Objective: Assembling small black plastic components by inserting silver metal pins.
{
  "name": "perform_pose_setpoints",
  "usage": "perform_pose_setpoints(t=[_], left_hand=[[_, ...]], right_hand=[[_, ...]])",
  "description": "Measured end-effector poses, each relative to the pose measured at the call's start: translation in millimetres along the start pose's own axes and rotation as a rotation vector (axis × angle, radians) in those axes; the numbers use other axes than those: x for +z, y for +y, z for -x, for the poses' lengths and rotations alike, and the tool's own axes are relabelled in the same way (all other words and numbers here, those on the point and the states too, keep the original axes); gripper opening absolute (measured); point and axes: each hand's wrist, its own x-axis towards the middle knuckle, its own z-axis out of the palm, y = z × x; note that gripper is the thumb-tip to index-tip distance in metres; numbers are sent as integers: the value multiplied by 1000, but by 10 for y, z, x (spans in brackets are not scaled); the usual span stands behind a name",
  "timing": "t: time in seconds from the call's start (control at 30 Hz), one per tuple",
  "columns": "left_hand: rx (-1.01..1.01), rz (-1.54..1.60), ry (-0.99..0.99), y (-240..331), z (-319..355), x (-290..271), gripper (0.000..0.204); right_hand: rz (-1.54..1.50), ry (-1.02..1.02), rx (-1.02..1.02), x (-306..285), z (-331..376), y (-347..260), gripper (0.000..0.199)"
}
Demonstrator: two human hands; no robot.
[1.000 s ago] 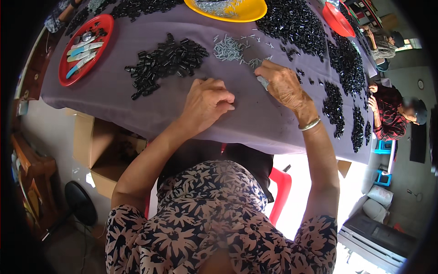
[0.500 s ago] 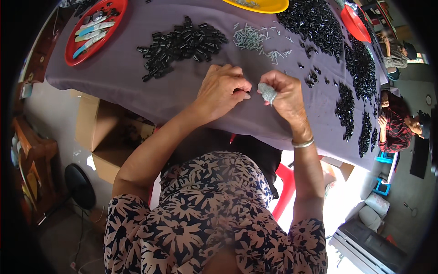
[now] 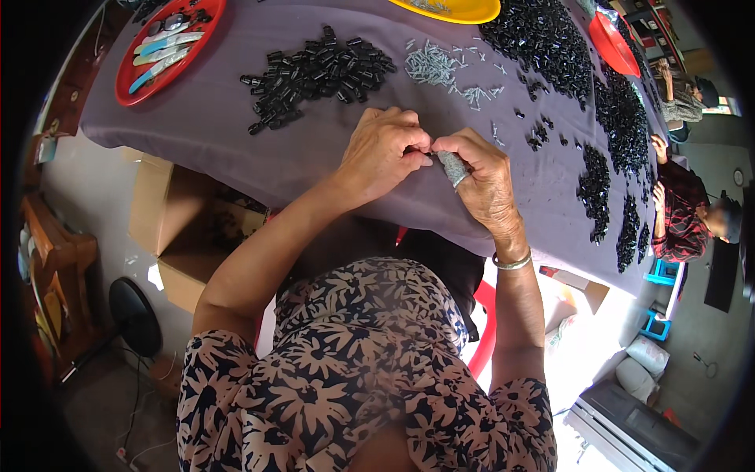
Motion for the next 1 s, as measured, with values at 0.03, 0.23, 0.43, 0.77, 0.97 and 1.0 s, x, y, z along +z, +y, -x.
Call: perform_pose_setpoints(t=[0.03,0.23,0.43,0.77,0.97,1.0], left_hand=[[0,0,3,2,-7,-1,13],[8,-12,9,5,-4,11,14],[16,-8,15,2,-7,15,15],[15,42,36,-24,-19,30,10],[-19,-7,-33,46,-71,-45,15],[-15,-9,-42,52,-72,-49,14]], right_hand=[[49,-1,-16,-8,-3,-11,24],[33,-24,96,1,-27,-4,33],[211,-147,-96,-86,-205,-253,37],[368,-270,-64,39,-375,-370,28],[243,-205,5,37,-359,-337,23],[294,-209,34,50,-358,-345,23]])
